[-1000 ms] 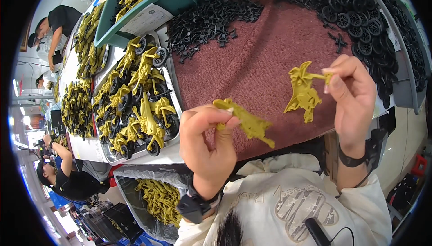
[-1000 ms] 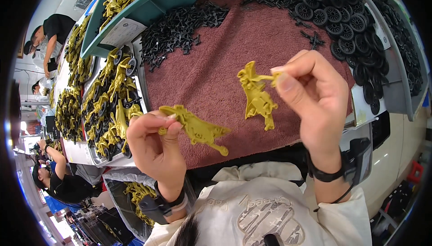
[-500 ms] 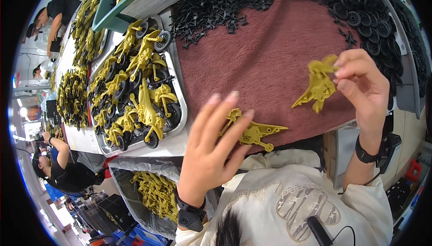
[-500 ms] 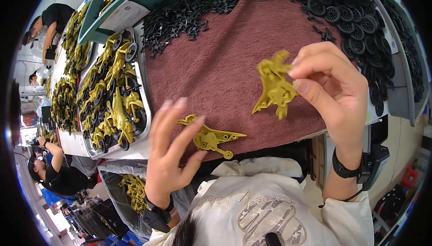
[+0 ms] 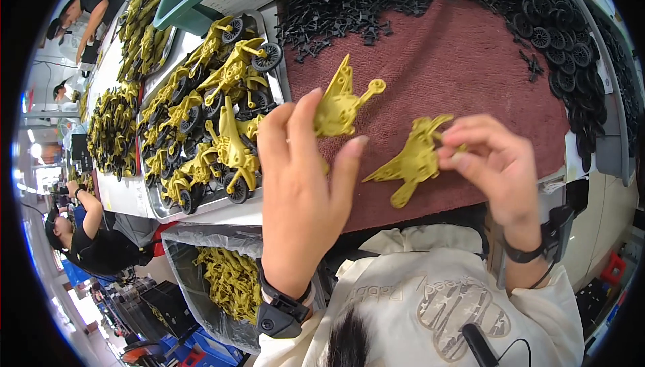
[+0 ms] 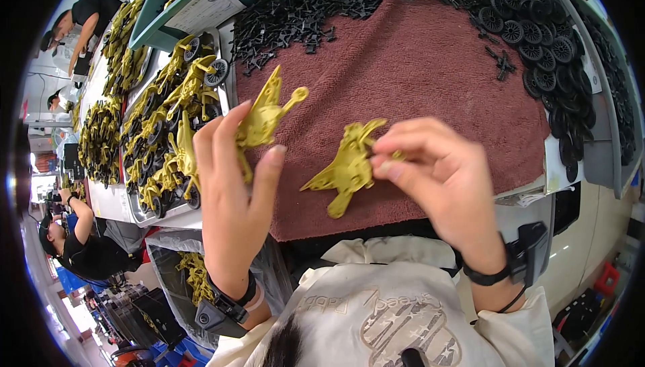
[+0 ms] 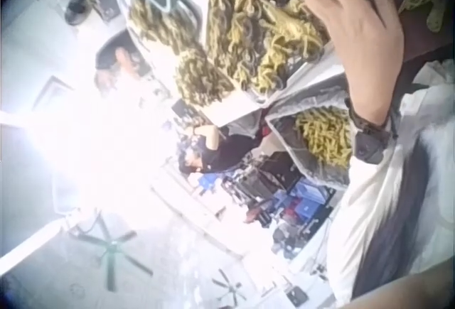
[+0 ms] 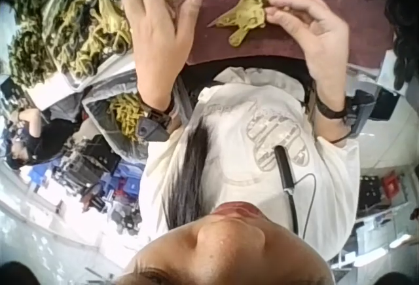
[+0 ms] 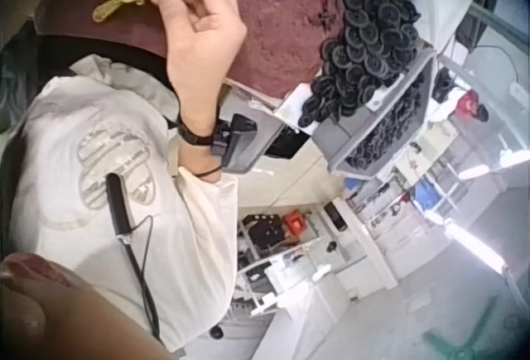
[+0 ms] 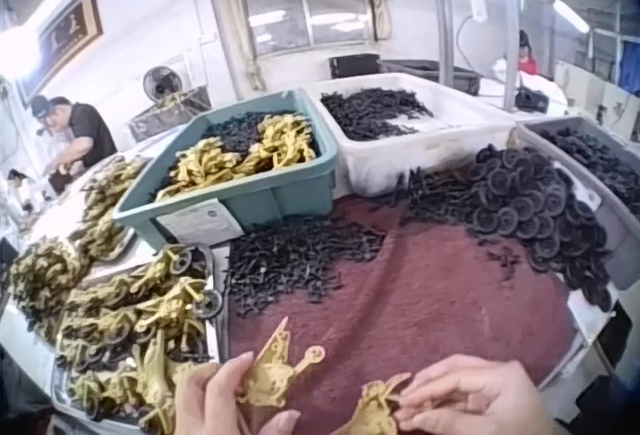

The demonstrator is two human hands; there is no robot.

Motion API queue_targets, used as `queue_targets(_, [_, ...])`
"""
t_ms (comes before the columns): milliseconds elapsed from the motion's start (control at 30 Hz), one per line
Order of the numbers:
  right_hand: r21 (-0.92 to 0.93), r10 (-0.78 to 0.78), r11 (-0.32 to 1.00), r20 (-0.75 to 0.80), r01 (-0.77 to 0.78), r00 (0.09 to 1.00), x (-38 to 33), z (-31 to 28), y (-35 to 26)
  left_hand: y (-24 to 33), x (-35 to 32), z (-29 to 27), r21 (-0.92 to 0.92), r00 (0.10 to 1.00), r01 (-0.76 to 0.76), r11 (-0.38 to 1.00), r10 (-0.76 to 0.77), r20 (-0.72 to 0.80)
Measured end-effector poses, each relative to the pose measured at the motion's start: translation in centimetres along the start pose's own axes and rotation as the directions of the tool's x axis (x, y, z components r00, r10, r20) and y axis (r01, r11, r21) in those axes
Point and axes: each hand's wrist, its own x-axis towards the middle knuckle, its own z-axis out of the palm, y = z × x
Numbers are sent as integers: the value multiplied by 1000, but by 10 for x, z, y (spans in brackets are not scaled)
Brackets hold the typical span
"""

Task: Assembling plastic toy motorcycles by attaching wheels and frame components at a workshop bench.

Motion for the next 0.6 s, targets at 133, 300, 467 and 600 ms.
queue_targets(133, [-509,-310,807,62,298,949,-13,14,8,8,7,11,46,990,-22,999,16,139])
queue_targets(300, [-609,-357,712,115,349,927,-12,15,10,3,2,13,140,986,-57,989,33,164])
queue_targets(467, [-642,-439,648,123,408,890,-2,5,11,10,8,14,85,994,-65,994,57,98])
queue_targets(600, [-663,-420,604,205,441,884,2,5,9,23,8,28,86,966,-130,988,107,235])
